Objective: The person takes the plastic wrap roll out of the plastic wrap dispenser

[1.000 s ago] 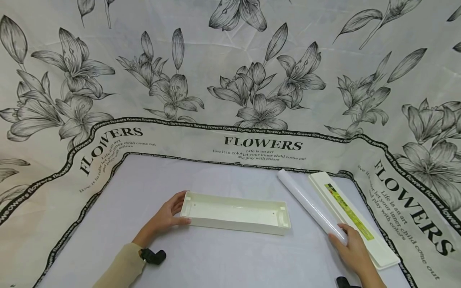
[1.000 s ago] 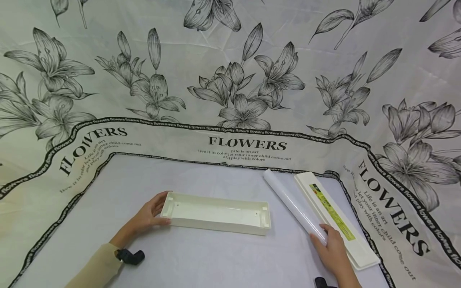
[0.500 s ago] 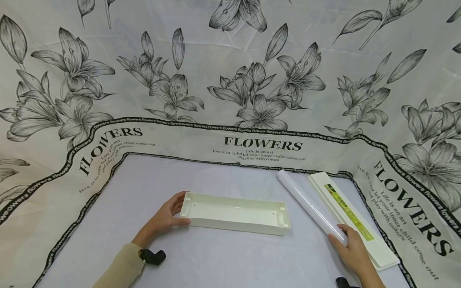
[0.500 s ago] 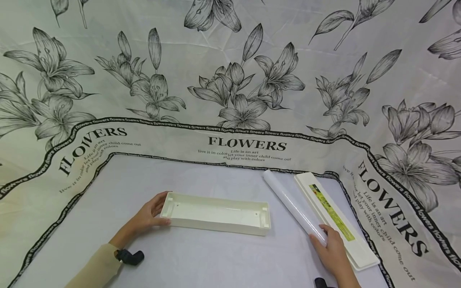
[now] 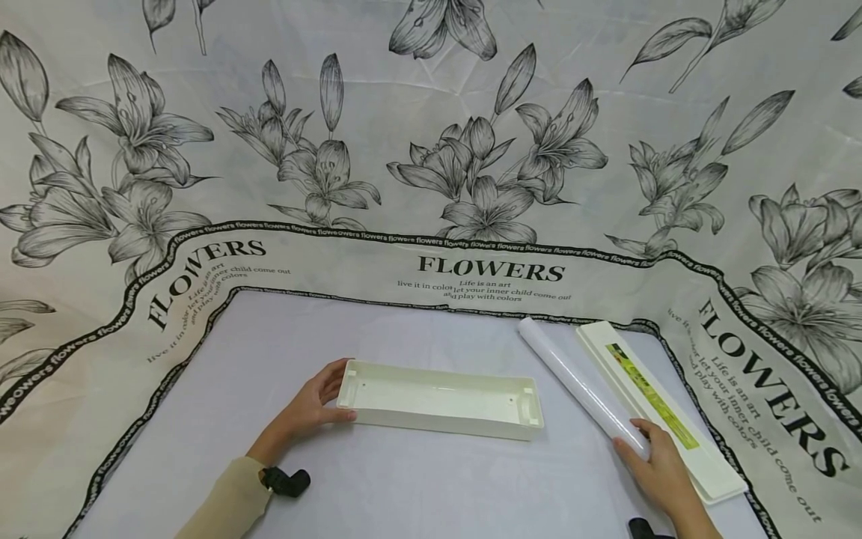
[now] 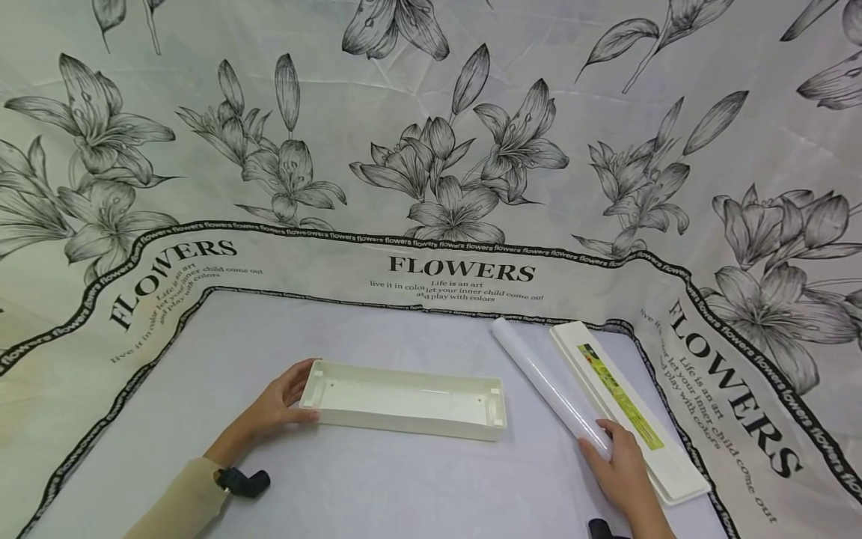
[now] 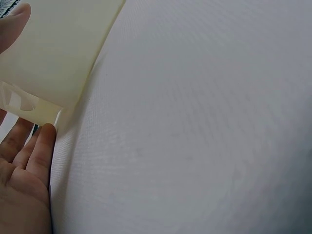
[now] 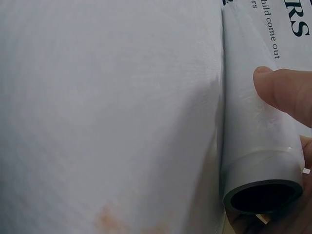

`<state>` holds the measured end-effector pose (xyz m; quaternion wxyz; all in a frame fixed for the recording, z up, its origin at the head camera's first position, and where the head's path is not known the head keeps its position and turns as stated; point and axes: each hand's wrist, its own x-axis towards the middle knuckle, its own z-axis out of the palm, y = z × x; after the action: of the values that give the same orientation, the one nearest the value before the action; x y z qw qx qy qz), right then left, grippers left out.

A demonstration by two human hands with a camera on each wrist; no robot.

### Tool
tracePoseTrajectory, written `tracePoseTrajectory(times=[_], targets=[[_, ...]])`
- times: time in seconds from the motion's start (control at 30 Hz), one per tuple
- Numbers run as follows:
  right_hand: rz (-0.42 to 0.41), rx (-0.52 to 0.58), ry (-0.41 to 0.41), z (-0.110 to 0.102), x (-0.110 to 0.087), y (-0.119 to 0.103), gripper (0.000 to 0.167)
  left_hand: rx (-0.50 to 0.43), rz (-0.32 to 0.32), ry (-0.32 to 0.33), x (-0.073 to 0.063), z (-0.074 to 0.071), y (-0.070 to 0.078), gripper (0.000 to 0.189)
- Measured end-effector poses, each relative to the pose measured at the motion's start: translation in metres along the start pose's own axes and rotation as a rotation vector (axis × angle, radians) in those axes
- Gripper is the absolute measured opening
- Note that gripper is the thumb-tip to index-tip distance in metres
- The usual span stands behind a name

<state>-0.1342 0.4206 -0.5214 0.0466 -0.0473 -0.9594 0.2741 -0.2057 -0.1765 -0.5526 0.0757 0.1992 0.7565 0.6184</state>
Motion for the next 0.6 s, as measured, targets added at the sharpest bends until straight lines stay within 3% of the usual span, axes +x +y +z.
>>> tracePoseTrajectory(times=[0.2,0.33,0.43,0.6], targets=[[0.019,-0.001,-0.018,-0.001,0.001,-0.001,0.067,0.002,0.004,0.004,0.0,-0.001,0.0,0.097],[0.091,-0.004,-0.085,-0.004,0.003,-0.002,0.076,0.002,-0.01,-0.001,0.0,-0.001,0.002,0.097],[0.136,-0.021,-0.132,-0.007,0.004,-0.004,0.082,-0.007,-0.043,-0.017,0.0,-0.001,0.005,0.099],[0.117,-0.055,-0.152,-0.012,0.007,-0.005,0.083,0.009,-0.117,-0.035,-0.003,-0.002,0.012,0.101]])
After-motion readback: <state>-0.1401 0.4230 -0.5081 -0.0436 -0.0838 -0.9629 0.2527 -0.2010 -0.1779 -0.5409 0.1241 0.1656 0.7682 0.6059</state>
